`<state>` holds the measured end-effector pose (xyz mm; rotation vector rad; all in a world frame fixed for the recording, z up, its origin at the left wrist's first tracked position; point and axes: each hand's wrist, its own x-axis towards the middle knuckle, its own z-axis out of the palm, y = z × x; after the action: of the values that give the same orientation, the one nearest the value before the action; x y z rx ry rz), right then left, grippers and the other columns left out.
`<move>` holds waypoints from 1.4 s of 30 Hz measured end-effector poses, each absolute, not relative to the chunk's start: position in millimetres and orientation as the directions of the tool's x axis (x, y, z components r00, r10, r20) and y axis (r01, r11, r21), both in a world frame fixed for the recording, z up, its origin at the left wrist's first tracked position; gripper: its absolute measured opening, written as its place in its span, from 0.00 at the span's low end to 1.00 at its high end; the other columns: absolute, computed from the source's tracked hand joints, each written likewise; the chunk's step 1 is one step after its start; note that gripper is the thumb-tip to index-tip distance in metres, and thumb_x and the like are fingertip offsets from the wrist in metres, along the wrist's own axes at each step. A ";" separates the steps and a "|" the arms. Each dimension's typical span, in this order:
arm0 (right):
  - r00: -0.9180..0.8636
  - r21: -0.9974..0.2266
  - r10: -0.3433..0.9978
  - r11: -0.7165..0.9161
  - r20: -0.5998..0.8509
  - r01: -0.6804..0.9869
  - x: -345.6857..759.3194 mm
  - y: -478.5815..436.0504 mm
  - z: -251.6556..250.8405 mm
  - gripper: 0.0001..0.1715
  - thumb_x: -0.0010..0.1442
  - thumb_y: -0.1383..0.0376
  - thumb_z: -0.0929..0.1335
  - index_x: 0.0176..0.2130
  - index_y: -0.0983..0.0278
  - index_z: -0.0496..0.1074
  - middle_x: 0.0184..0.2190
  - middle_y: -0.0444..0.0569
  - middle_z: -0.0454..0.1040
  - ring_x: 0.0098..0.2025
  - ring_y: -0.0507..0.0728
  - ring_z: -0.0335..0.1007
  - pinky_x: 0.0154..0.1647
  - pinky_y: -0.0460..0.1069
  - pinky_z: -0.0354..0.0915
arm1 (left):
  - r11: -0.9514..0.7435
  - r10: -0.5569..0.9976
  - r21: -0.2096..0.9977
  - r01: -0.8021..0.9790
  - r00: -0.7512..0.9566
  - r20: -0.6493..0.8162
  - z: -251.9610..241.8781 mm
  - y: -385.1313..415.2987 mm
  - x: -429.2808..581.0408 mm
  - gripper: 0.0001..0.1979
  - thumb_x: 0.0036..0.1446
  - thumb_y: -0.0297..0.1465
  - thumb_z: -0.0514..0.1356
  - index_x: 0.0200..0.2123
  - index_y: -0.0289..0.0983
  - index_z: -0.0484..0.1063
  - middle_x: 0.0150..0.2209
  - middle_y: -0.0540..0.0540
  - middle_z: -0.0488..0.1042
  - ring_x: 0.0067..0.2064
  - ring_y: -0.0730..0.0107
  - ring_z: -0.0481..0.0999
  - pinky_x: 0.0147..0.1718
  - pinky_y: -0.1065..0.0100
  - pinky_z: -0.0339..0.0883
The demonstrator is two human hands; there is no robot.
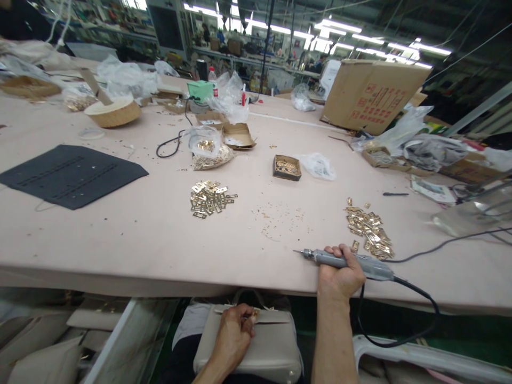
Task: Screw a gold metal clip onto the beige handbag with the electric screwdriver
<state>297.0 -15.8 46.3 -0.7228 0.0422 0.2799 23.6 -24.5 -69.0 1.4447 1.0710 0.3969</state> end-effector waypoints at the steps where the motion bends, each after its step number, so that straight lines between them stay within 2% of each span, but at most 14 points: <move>1: 0.962 -0.645 0.239 0.715 -0.134 -0.268 297.1 -15.9 46.1 0.19 0.46 0.75 0.72 0.36 0.63 0.63 0.28 0.38 0.63 0.26 0.47 0.61 0.30 0.44 0.66 | 0.160 0.785 0.914 0.374 0.513 -0.347 -69.3 -24.5 23.7 0.09 0.56 0.30 0.56 0.31 0.36 0.76 0.27 0.46 0.78 0.27 0.63 0.79 0.29 0.67 0.66; 16: 0.964 -0.635 0.230 0.726 -0.137 -0.263 297.3 -15.3 45.6 0.19 0.45 0.76 0.71 0.35 0.63 0.63 0.27 0.39 0.63 0.25 0.47 0.61 0.29 0.44 0.66 | 0.186 0.786 0.908 0.376 0.498 -0.367 -66.7 -24.4 23.6 0.08 0.55 0.30 0.56 0.31 0.36 0.76 0.28 0.45 0.79 0.27 0.63 0.79 0.28 0.67 0.65; 24: 0.963 -0.647 0.243 0.716 -0.118 -0.260 298.3 -16.6 44.1 0.18 0.46 0.75 0.72 0.36 0.62 0.64 0.27 0.37 0.63 0.25 0.48 0.61 0.29 0.44 0.67 | 0.177 0.782 0.905 0.387 0.503 -0.368 -58.3 -23.1 23.9 0.09 0.56 0.30 0.56 0.31 0.35 0.76 0.24 0.45 0.77 0.27 0.61 0.79 0.29 0.67 0.65; 31: 0.965 -0.653 0.239 0.715 -0.104 -0.248 299.0 -16.0 42.8 0.18 0.47 0.74 0.72 0.36 0.62 0.63 0.27 0.38 0.62 0.25 0.48 0.61 0.29 0.44 0.66 | 0.177 0.780 0.912 0.371 0.512 -0.360 -62.2 -23.6 23.6 0.09 0.56 0.31 0.56 0.31 0.34 0.76 0.27 0.44 0.79 0.26 0.62 0.79 0.27 0.67 0.65; 42: 0.957 -0.644 0.272 0.715 -0.101 -0.272 300.7 -17.6 41.1 0.19 0.47 0.74 0.72 0.36 0.62 0.64 0.27 0.36 0.63 0.25 0.47 0.61 0.30 0.43 0.68 | 0.194 0.781 0.907 0.373 0.501 -0.373 -62.8 -23.3 23.7 0.10 0.56 0.30 0.56 0.31 0.34 0.76 0.25 0.46 0.78 0.26 0.62 0.78 0.28 0.67 0.66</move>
<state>300.7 -17.6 41.1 -0.7132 -0.0008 0.3009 23.7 -23.3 -62.8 1.4128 1.0866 0.3839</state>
